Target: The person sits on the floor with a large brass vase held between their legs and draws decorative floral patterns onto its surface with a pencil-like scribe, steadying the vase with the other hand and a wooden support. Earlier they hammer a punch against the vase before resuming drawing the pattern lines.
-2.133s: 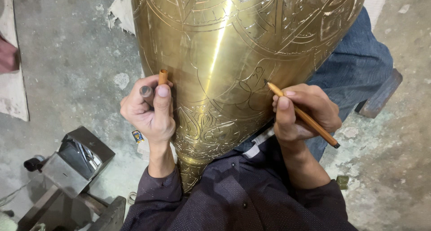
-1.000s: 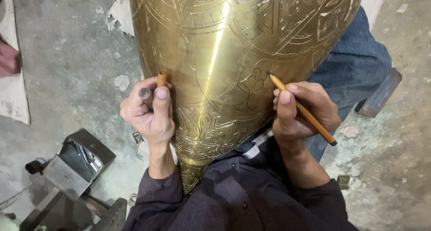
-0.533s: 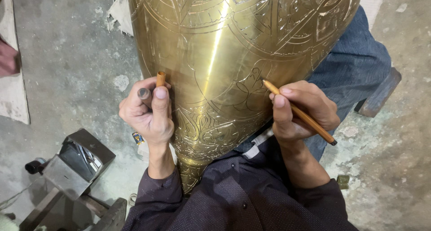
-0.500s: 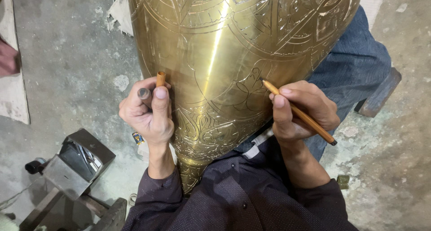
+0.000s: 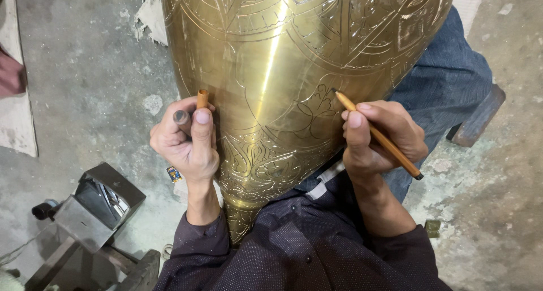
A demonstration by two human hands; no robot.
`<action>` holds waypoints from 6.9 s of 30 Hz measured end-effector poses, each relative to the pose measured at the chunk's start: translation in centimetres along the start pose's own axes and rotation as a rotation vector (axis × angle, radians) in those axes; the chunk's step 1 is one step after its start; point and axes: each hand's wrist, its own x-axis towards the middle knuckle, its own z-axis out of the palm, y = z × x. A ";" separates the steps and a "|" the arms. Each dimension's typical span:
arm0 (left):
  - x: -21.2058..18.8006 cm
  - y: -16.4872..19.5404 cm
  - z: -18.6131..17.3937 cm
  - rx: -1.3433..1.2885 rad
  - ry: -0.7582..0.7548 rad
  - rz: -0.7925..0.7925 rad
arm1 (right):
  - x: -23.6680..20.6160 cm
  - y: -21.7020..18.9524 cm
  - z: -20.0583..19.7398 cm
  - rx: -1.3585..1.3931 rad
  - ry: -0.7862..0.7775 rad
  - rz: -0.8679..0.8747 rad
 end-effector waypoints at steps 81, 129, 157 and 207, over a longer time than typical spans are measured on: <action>0.1 0.1 -0.1 0.017 -0.013 0.005 | 1.6 -0.2 0.3 -0.077 -0.023 -0.086; -0.1 -0.1 0.0 -0.022 -0.002 0.000 | 1.0 -0.1 0.3 -0.001 0.031 -0.044; 0.2 0.0 -0.1 0.023 -0.018 0.017 | 0.1 0.4 0.4 0.069 0.046 -0.110; -0.3 -1.0 -0.3 -0.112 0.018 0.005 | -3.5 -0.7 0.6 -0.053 0.021 -0.028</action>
